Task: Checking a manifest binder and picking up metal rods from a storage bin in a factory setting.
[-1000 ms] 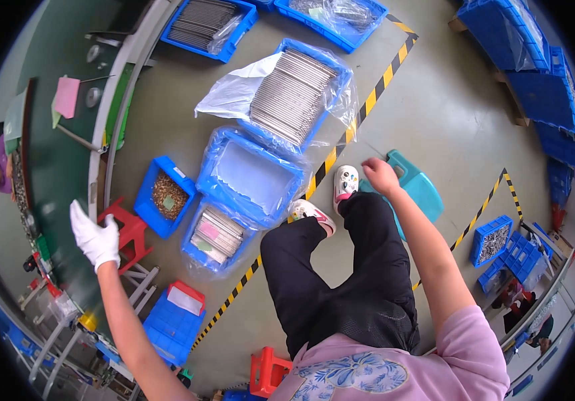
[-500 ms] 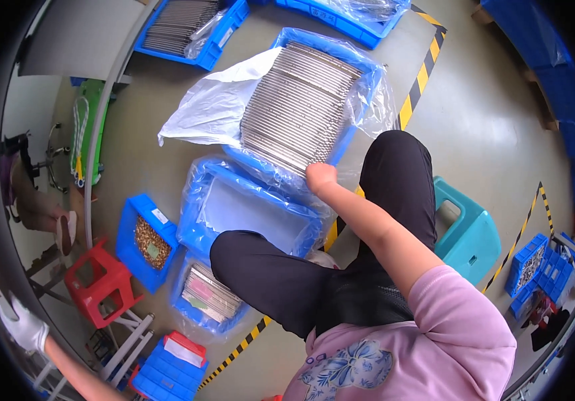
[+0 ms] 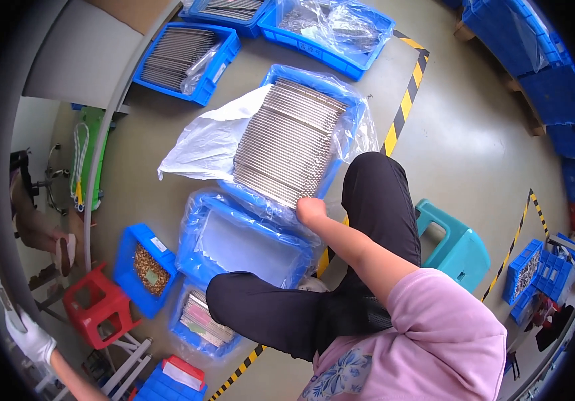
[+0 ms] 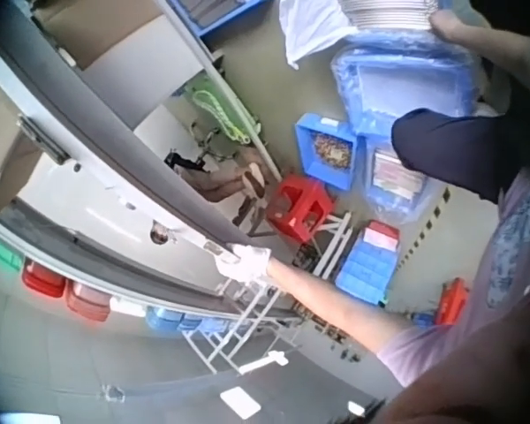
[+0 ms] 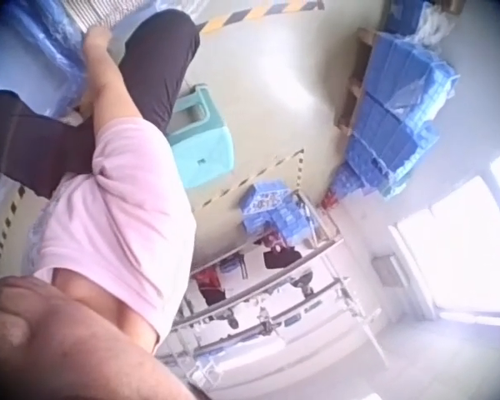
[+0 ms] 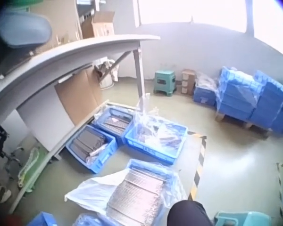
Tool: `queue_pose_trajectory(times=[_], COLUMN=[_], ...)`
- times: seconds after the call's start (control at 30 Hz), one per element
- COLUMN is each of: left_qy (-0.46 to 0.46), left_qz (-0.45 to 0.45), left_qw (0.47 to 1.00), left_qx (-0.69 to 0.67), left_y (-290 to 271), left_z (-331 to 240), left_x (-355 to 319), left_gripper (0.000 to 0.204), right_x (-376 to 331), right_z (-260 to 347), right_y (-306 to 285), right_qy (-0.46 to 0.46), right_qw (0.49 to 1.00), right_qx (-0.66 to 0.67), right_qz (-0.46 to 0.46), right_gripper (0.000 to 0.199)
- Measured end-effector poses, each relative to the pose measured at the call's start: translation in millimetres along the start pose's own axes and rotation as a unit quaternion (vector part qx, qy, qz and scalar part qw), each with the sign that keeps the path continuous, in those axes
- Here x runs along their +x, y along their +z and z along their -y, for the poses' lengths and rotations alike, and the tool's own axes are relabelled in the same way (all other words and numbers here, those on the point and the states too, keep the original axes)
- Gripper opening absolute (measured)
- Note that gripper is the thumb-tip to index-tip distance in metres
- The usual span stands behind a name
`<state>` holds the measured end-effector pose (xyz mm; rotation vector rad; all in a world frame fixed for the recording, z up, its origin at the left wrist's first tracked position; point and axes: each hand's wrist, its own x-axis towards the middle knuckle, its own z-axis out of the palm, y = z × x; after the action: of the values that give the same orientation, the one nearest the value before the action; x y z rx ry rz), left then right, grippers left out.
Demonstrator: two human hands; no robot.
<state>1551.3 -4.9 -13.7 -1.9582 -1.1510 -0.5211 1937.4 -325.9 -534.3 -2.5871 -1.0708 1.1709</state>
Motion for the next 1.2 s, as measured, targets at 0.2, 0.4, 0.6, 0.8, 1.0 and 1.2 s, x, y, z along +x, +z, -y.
queue_pose_trajectory(times=[0.2, 0.4, 0.6, 0.8, 1.0, 1.2], left_qy=[-0.019, -0.035, -0.029, -0.019, -0.002, 0.012], left_qz=[-0.001, -0.03, -0.038, -0.06, -0.079, -0.09], left_qw=[1.0, 0.996, 0.996, 0.995, 0.996, 0.996], left_qx=[0.013, 0.073, 0.079, 0.081, 0.042, 0.025], left_y=[-4, -6, 7, 16, 1, 5], left_z=[0, -18, -6, -5, -32, -33], left_x=[1, 1, 2, 7, 4, 4], left_gripper=[0.038, 0.038, 0.041, 0.041, 0.037, 0.033], right_x=[2, 0, -7, -14, -81, -121], right_z=[1, -6, -9, -6, -15, -20], right_y=[1, -14, -31, -67, -131, -154], right_qy=[-0.071, -0.092, -0.066, -0.13, -0.211, -0.242], right_qw=[0.996, 0.991, 0.974, 0.858, 0.769, 0.728], right_qx=[-0.055, -0.092, 0.204, 0.496, 0.601, 0.634], right_qz=[0.002, 0.033, -0.073, -0.024, 0.057, 0.099], right_gripper=[0.016, 0.017, 0.026, 0.027, 0.025, 0.023])
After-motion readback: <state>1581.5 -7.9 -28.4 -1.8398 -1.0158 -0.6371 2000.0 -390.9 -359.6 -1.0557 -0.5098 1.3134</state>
